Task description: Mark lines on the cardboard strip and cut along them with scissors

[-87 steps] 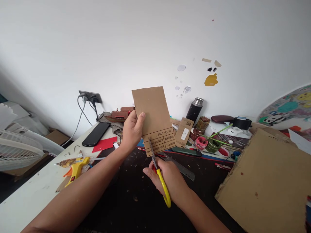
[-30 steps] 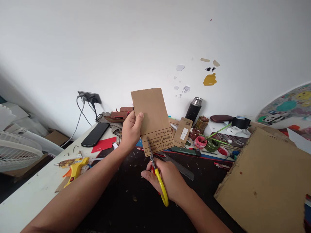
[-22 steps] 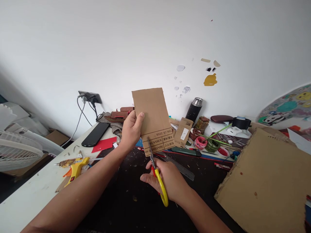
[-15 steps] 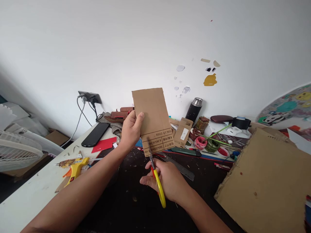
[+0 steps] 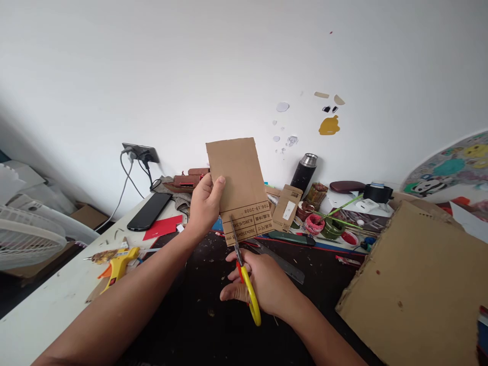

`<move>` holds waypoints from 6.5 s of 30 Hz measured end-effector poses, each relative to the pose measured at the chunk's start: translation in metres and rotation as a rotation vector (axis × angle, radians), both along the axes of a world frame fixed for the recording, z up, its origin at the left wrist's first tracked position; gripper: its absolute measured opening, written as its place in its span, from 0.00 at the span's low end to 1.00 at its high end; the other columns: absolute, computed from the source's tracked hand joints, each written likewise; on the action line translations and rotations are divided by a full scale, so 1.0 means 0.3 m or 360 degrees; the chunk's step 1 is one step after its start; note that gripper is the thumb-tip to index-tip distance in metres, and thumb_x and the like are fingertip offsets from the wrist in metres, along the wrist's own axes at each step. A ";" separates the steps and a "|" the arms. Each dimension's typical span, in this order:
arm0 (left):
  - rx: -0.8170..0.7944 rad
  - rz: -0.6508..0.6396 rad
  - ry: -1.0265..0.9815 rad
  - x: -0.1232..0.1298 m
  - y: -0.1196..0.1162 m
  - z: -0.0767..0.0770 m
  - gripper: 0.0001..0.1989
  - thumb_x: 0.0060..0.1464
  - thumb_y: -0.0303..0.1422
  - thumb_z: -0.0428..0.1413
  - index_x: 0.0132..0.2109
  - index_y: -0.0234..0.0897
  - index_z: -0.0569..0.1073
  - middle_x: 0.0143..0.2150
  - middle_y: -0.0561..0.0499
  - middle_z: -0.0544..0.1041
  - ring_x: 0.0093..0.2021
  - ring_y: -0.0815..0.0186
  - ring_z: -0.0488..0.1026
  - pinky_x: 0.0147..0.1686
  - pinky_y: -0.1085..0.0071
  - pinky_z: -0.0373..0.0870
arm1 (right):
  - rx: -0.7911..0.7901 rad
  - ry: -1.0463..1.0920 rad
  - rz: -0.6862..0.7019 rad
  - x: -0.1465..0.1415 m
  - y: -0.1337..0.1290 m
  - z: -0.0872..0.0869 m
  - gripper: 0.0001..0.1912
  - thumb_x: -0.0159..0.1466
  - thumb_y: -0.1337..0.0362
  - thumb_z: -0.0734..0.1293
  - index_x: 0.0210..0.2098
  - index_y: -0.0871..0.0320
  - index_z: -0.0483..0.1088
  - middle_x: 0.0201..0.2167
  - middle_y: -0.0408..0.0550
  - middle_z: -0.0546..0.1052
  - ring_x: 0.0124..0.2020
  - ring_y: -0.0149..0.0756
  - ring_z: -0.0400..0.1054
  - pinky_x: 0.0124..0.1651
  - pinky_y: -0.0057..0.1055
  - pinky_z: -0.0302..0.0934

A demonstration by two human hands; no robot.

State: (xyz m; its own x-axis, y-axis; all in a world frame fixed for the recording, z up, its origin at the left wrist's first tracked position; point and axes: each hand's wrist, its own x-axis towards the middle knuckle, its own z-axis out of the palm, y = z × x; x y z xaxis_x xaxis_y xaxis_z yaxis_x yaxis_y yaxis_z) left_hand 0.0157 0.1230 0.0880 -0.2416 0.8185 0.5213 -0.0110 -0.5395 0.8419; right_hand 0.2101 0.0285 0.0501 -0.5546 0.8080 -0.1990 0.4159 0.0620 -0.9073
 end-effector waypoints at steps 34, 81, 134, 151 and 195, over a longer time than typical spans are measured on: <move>0.0029 0.0047 0.0066 0.033 -0.041 0.002 0.22 0.66 0.56 0.63 0.46 0.41 0.78 0.46 0.45 0.87 0.43 0.56 0.83 0.39 0.66 0.79 | 0.0440 -0.0137 -0.0185 -0.023 -0.016 -0.026 0.23 0.69 0.44 0.76 0.53 0.54 0.82 0.26 0.42 0.79 0.28 0.39 0.77 0.36 0.31 0.66; -0.0010 0.0185 0.0007 0.038 -0.016 -0.055 0.22 0.68 0.55 0.61 0.48 0.39 0.78 0.47 0.44 0.86 0.45 0.55 0.83 0.44 0.63 0.80 | 0.0739 -0.0287 -0.0310 -0.029 0.005 -0.068 0.10 0.75 0.62 0.68 0.36 0.53 0.74 0.27 0.44 0.80 0.29 0.37 0.76 0.33 0.29 0.56; 0.0019 0.0160 0.0012 0.032 -0.022 -0.028 0.23 0.67 0.56 0.61 0.49 0.40 0.78 0.47 0.44 0.86 0.45 0.55 0.83 0.42 0.63 0.79 | 0.0590 -0.0177 -0.0168 -0.013 0.001 -0.028 0.15 0.69 0.49 0.75 0.40 0.53 0.77 0.26 0.41 0.80 0.25 0.35 0.73 0.33 0.29 0.60; 0.0016 0.0131 0.0014 0.025 -0.025 -0.026 0.20 0.68 0.53 0.61 0.48 0.40 0.79 0.46 0.44 0.86 0.43 0.55 0.83 0.42 0.62 0.80 | 0.0081 0.0053 -0.0126 -0.002 0.005 -0.021 0.33 0.52 0.47 0.89 0.49 0.54 0.77 0.37 0.47 0.87 0.37 0.44 0.85 0.42 0.31 0.73; 0.0047 0.0067 -0.0037 0.026 -0.014 -0.040 0.19 0.69 0.52 0.62 0.50 0.40 0.79 0.48 0.44 0.87 0.44 0.57 0.84 0.43 0.62 0.81 | 0.0008 0.0097 -0.0111 0.001 0.006 -0.012 0.34 0.60 0.38 0.82 0.53 0.56 0.78 0.29 0.41 0.79 0.23 0.33 0.73 0.33 0.29 0.66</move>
